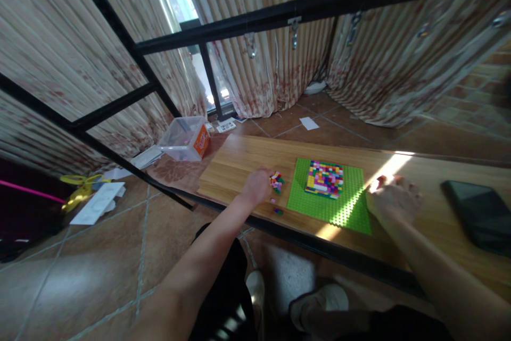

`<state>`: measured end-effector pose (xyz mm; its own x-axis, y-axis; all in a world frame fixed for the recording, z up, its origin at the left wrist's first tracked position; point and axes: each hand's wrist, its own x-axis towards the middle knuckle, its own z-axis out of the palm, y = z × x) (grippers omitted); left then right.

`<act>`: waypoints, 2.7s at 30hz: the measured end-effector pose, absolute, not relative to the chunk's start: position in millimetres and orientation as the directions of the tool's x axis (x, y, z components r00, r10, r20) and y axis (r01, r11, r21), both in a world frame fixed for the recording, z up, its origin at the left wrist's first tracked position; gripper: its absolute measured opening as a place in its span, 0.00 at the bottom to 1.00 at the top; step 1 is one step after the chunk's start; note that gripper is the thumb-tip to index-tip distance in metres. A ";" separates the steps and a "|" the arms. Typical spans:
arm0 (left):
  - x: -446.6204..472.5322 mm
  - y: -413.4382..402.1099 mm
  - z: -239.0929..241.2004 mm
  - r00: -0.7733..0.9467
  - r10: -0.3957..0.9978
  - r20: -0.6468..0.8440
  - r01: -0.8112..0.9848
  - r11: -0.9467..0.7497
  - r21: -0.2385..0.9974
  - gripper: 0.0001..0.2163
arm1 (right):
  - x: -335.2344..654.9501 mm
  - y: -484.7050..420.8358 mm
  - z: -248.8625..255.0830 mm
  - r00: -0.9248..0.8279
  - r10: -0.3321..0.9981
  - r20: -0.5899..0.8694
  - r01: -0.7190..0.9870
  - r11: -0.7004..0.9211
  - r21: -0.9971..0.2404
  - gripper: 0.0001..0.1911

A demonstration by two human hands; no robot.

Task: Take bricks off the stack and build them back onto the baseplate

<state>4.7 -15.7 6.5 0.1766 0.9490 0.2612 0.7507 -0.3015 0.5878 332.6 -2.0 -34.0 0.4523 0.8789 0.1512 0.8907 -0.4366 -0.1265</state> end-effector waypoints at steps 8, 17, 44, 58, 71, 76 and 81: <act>10.0 -68.0 18.4 0.194 0.958 0.210 0.809 -0.277 0.518 0.13 | 334.3 1.5 -36.6 0.478 0.867 0.141 0.878 -0.468 -0.104 0.31; 14.5 -109.9 -9.9 0.297 0.944 0.144 0.834 -0.330 0.443 0.09 | 334.1 0.6 -36.5 0.469 0.868 0.162 0.883 -0.458 -0.105 0.31; 21.8 -79.6 1.0 0.128 0.975 0.181 0.902 -0.191 0.388 0.08 | 338.0 3.2 -42.6 0.468 0.871 0.151 0.884 -0.459 -0.088 0.35; 18.7 -62.6 6.9 0.000 0.987 0.159 0.862 -0.081 0.501 0.07 | 338.1 2.7 -41.1 0.448 0.882 0.148 0.894 -0.440 -0.087 0.32; -22.6 -39.5 2.0 -0.298 0.952 -0.064 0.281 0.152 0.948 0.08 | 336.9 1.6 -38.6 0.445 0.884 0.142 0.895 -0.439 -0.075 0.35; -30.4 -35.4 -8.9 -0.298 0.955 -0.013 0.313 0.110 0.943 0.08 | 336.9 1.3 -39.9 0.447 0.881 0.156 0.895 -0.439 -0.085 0.34; -30.5 -29.1 -17.5 -0.261 0.962 0.075 0.530 0.078 0.844 0.11 | 337.3 1.4 -39.6 0.445 0.885 0.138 0.896 -0.438 -0.077 0.33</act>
